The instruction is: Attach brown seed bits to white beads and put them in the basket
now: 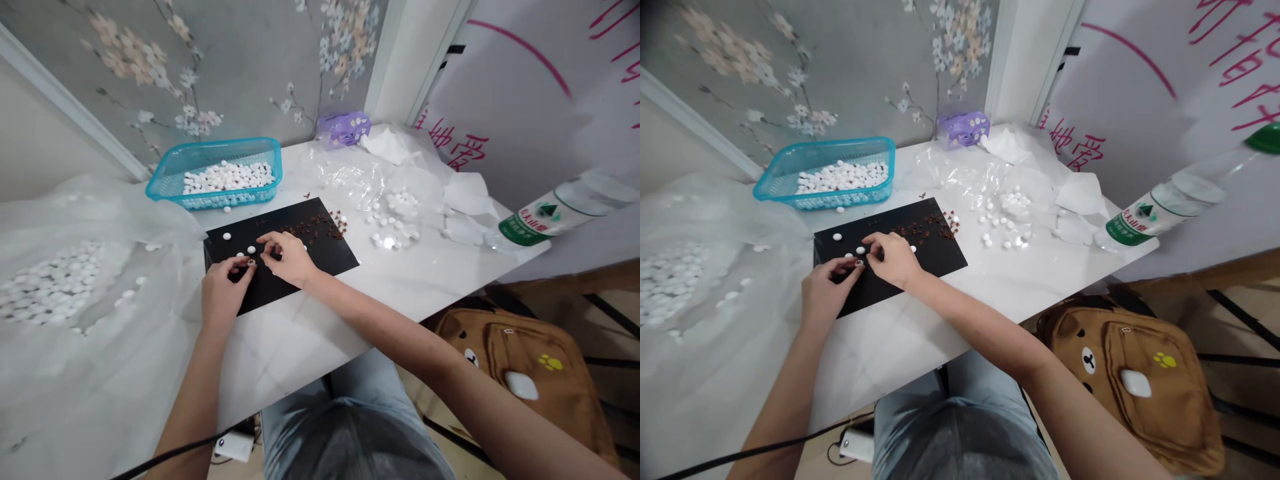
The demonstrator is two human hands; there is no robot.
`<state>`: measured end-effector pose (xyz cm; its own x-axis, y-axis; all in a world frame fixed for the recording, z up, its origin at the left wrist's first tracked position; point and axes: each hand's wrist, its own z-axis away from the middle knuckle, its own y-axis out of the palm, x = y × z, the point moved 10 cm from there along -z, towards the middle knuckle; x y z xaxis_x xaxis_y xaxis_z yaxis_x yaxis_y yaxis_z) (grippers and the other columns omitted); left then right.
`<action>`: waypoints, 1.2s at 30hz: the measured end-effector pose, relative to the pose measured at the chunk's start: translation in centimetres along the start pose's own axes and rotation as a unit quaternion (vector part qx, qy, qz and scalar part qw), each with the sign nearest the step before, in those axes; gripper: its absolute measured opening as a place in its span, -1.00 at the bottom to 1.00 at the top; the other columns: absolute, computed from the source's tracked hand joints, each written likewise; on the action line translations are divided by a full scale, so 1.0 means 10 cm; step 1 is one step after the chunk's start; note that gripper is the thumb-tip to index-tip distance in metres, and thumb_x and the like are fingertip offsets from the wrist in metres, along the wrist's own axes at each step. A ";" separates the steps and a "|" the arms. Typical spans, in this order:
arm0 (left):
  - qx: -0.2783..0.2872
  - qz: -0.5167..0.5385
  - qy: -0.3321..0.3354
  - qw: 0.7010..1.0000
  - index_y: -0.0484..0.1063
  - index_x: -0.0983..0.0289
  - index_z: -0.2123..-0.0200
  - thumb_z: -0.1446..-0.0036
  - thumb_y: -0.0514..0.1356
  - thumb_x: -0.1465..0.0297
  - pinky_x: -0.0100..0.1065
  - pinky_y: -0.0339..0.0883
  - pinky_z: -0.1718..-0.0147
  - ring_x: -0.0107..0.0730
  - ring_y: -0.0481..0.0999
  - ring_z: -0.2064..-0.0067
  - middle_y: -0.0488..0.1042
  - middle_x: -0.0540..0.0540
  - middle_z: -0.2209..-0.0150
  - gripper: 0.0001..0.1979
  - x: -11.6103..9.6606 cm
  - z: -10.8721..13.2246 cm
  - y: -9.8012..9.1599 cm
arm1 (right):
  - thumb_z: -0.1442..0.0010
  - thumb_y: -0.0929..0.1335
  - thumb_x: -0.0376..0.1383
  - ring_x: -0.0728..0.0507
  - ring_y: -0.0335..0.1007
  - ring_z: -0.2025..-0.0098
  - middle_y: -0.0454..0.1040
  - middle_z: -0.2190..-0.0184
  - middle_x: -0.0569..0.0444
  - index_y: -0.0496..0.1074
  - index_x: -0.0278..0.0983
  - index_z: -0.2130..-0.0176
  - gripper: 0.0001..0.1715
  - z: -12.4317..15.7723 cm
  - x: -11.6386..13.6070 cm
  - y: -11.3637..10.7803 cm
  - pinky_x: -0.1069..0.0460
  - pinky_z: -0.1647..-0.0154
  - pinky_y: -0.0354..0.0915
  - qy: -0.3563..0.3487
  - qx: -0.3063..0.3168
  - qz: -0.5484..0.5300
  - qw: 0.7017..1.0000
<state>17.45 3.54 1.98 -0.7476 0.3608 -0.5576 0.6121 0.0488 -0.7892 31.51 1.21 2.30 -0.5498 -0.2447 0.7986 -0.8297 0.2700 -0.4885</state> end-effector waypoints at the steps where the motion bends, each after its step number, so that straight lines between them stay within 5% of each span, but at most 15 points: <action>1: -0.001 -0.001 0.000 1.000 0.50 0.23 0.26 0.02 0.21 0.28 -0.29 0.34 0.22 -0.31 0.44 0.31 0.54 0.07 0.34 -0.76 0.00 0.00 0.00 | -0.07 0.31 -0.42 -0.03 0.27 0.34 0.46 0.44 0.13 0.43 -0.32 0.17 -0.73 -0.01 0.01 -0.01 0.08 0.24 0.21 0.001 0.001 -0.005 1.000; 6: -0.016 -0.017 0.019 1.000 0.46 0.25 0.23 -0.01 0.19 0.28 -0.29 0.32 0.21 -0.31 0.43 0.30 0.52 0.07 0.33 -0.75 -0.05 0.00 -0.02 | -0.03 0.30 -0.42 0.00 0.24 0.43 0.37 0.44 0.11 0.47 -0.32 0.34 -0.84 -0.13 -0.01 -0.45 0.10 0.36 0.20 0.000 -0.031 0.018 0.999; 10: -0.040 -0.060 0.083 0.994 0.46 0.25 0.23 -0.01 0.19 0.26 -0.25 0.30 0.16 -0.28 0.43 0.27 0.48 0.10 0.23 -0.74 -0.21 0.02 -0.06 | 0.07 0.29 -0.49 0.02 0.18 0.52 0.27 0.60 0.18 0.45 -0.33 0.44 -0.84 -0.13 -0.34 -0.86 0.10 0.45 0.14 0.095 0.007 0.078 0.992; 15: -0.050 -0.083 0.114 0.989 0.47 0.21 0.13 -0.06 0.17 0.17 -0.18 0.23 0.00 -0.13 0.39 0.03 0.43 0.15 0.06 -0.66 -0.29 0.03 -0.07 | 0.16 0.33 -0.56 0.02 0.22 0.53 0.34 0.58 0.15 0.45 -0.34 0.50 -0.82 -0.01 -0.54 -0.79 0.10 0.47 0.17 0.153 0.136 0.109 0.973; 20: 0.007 -0.061 0.090 0.994 0.42 0.25 0.01 -0.24 -0.08 0.21 -0.10 0.18 -0.06 -0.11 0.34 -0.06 0.42 0.20 -0.01 -0.58 -0.19 -0.01 0.05 | 0.07 0.32 -0.53 0.01 0.26 0.51 0.40 0.57 0.10 0.43 -0.33 0.58 -0.83 -0.04 -0.48 -0.67 0.09 0.43 0.18 0.134 0.138 0.121 0.974; 27: -0.009 -0.059 0.072 0.996 0.43 0.27 0.09 -0.18 -0.02 0.33 -0.20 0.28 0.08 -0.19 0.42 0.13 0.48 0.17 0.13 -0.67 -0.11 -0.01 0.01 | -0.02 0.31 -0.44 0.02 0.21 0.51 0.35 0.57 0.13 0.42 -0.32 0.49 -0.89 -0.08 -0.45 -0.72 0.09 0.43 0.14 0.115 0.083 0.112 0.984; 31: -0.034 -0.015 0.049 0.998 0.42 0.27 0.11 -0.14 0.07 0.29 -0.26 0.32 0.14 -0.30 0.46 0.24 0.51 0.12 0.22 -0.70 -0.15 0.01 -0.07 | -0.05 0.31 -0.39 0.06 0.17 0.54 0.30 0.58 0.17 0.39 -0.33 0.48 -0.91 -0.08 -0.36 -0.64 0.12 0.47 0.15 0.129 0.070 0.000 0.989; 36: 0.008 0.077 0.115 0.990 0.40 0.20 0.10 -0.07 0.19 0.27 -0.31 0.33 0.13 -0.34 0.49 0.15 0.54 0.03 0.26 -0.69 -0.48 0.16 -0.06 | -0.04 0.32 -0.33 0.10 0.02 0.67 0.20 0.65 0.24 0.37 -0.33 0.46 -0.90 0.03 -0.27 -0.36 0.16 0.72 -0.03 0.192 0.176 -0.207 0.943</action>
<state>20.22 0.28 4.70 -0.5659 0.5656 -0.5999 0.7088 -0.0380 -0.7044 35.95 0.63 1.84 -0.1529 0.1113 0.9819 -0.9832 -0.1173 -0.1398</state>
